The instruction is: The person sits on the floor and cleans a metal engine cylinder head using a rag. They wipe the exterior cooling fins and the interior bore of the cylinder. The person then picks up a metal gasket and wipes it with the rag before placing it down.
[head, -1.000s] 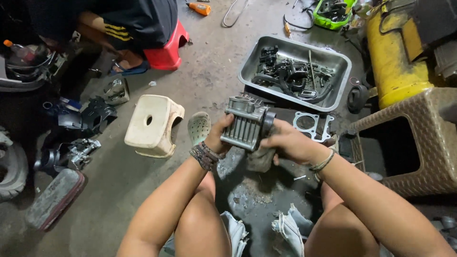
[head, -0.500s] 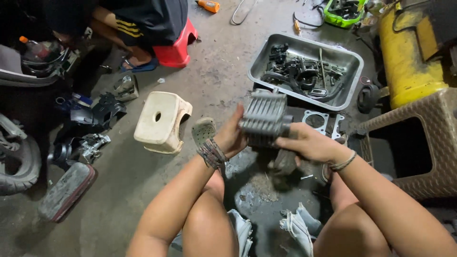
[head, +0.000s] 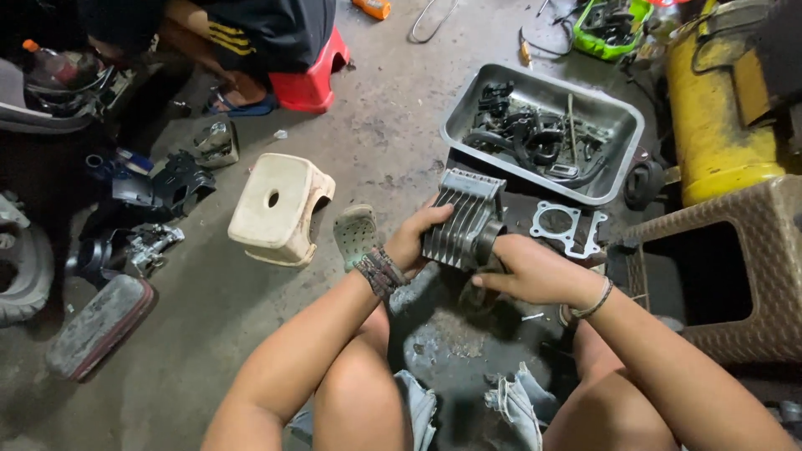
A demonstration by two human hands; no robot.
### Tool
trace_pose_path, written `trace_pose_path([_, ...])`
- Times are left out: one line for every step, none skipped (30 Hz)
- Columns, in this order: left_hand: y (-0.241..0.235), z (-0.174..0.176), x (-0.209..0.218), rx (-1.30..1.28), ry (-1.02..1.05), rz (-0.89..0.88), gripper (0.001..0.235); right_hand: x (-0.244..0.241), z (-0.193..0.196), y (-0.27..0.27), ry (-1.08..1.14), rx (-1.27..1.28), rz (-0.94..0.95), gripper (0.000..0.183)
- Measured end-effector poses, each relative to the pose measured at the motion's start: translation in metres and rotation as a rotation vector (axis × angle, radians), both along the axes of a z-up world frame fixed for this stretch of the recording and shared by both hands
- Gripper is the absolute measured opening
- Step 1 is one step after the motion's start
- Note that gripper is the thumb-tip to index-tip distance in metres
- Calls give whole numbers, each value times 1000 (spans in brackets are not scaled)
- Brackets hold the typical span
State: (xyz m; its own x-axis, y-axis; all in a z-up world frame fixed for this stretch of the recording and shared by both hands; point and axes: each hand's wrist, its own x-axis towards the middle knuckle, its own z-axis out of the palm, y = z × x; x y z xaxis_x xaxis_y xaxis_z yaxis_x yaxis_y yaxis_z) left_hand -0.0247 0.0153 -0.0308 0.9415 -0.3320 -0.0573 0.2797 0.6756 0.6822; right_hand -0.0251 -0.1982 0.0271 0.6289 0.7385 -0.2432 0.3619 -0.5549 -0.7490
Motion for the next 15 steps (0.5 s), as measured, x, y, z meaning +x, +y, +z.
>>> trace_pose_path([2,-9,2,3,4,-1,57,3,-10,2,4,3,-1,32])
trace_pose_path([3,-17,3,16,206,27,48,7,-20,3,-257,-150,34,26])
trace_pose_path([4,-25,5,27,405,55,44,10,-28,4,-523,-304,70,30])
trace_pose_path([5,-14,1,28,404,55,44,9,-28,5,-524,-303,70,30])
trace_pose_path([5,-4,-1,50,412,42,49,8,-27,5,-472,-225,47,29])
trace_pose_path([3,7,-3,72,420,30,54,8,-25,4,-420,-148,24,28])
trace_pose_path([6,13,-4,74,413,23,54,4,-5,9,-426,-148,16,28])
trace_pose_path([8,19,-4,138,364,-44,65,-1,14,14,-248,17,-61,18])
trace_pose_path([9,23,-7,199,321,-112,76,-7,32,19,-62,180,-137,8])
trace_pose_path([7,38,-13,200,321,-120,76,-10,36,17,-63,179,-145,8])
trace_pose_path([5,53,-21,440,164,-181,85,-13,40,17,178,260,-237,12])
trace_pose_path([3,68,-28,676,2,-241,97,-16,44,16,420,340,-328,19])
trace_pose_path([2,47,-25,673,5,-245,97,-15,27,13,423,337,-332,19])
trace_pose_path([2,27,-23,567,-47,-213,87,-14,11,10,496,418,-392,20])
trace_pose_path([2,9,-16,463,-107,-174,78,-9,-3,9,560,501,-444,21])
